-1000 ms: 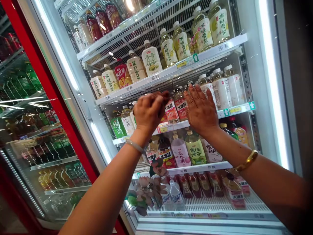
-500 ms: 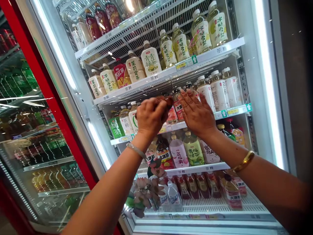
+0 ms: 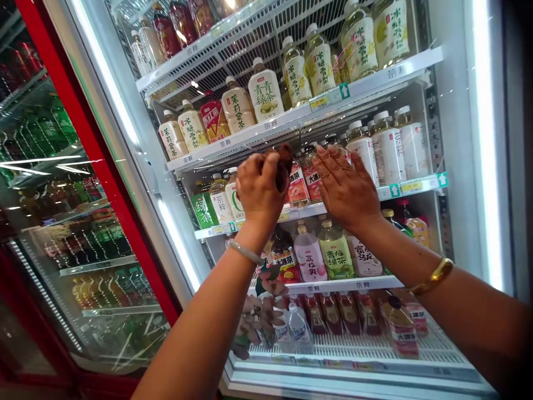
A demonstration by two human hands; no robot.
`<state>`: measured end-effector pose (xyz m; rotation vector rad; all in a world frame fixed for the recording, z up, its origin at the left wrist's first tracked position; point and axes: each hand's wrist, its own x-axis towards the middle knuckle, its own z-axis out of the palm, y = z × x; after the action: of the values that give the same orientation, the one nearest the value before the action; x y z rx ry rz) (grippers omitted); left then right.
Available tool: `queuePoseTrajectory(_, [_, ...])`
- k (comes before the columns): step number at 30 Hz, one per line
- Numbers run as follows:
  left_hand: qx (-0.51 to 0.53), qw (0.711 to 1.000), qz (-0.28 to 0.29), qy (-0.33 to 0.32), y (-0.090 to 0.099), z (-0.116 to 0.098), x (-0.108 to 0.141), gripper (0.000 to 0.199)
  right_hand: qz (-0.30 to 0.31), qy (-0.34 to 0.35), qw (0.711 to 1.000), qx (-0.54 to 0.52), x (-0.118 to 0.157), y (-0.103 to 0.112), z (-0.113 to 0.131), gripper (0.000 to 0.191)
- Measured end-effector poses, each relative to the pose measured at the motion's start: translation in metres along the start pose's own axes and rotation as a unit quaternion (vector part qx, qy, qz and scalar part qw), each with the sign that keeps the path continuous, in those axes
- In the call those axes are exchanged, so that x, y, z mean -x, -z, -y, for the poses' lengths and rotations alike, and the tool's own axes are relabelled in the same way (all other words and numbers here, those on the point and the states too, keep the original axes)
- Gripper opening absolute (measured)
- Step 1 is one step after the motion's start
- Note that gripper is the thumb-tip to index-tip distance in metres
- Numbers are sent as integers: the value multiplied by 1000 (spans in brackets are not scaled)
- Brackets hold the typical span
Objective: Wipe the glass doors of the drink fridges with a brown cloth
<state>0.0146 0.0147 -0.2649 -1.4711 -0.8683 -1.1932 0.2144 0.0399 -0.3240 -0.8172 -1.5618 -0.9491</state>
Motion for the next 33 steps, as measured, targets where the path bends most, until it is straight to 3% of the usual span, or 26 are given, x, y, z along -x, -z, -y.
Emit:
queuePoseTrajectory(2, [3, 999, -22, 35, -3, -11, 5, 33, 5, -5, 1000, -2, -1, 1, 0, 68])
queuePoseTrajectory(3, [10, 999, -27, 18, -4, -20, 17, 30, 7, -7, 1000, -3, -1, 1, 0, 67])
queuePoseTrajectory(7, [46, 985, -37, -162, -3, -40, 76, 19, 7, 0, 1000, -15, 0, 0, -3, 66])
queuePoseTrajectory(10, [41, 961, -25, -271, -1, -16, 69, 18, 4, 11, 1000, -5, 1, -1, -3, 68])
queuePoseTrajectory(12, [27, 975, -6, -219, 0, 9, 37, 16, 8, 6, 1000, 0, 1, -1, -2, 68])
queuePoseTrajectory(14, [14, 996, -30, -81, -2, 23, 6, 18, 16, -7, 1000, -4, 1, 0, 0, 68])
queuePoseTrajectory(16, [12, 998, -56, 4, -5, 21, -3, 24, 20, -14, 1000, -9, 0, 1, 1, 67])
queuePoseTrajectory(17, [17, 998, -59, 4, -6, 14, 2, 23, 19, -14, 1000, -10, -1, 1, 1, 67])
queuePoseTrajectory(18, [24, 998, -56, -18, -7, 5, 13, 19, 18, -14, 1000, -9, -1, 1, 2, 66])
queuePoseTrajectory(21, [54, 985, -30, -163, -8, -18, 58, 15, 24, -6, 1000, -7, -1, 2, 0, 66])
queuePoseTrajectory(23, [66, 964, -26, -256, -7, -17, 73, 15, 28, -5, 1000, -7, 1, 2, -2, 66])
queuePoseTrajectory(25, [62, 951, -16, -303, -3, -3, 65, 15, 24, -4, 1000, -5, 4, 2, -4, 65])
queuePoseTrajectory(27, [42, 964, 5, -261, 1, 16, 41, 14, 12, -2, 1000, -4, 5, 1, -4, 65])
queuePoseTrajectory(29, [12, 991, 11, -134, 3, 28, 18, 17, -13, -14, 1000, -11, 1, -2, 3, 63])
queuePoseTrajectory(31, [-9, 1000, -10, -15, 3, 27, 9, 22, -43, -39, 998, -22, -10, -8, 16, 61])
queuePoseTrajectory(33, [-8, 999, -33, 20, 1, 17, 17, 25, -52, -57, 996, -33, -25, -17, 35, 59])
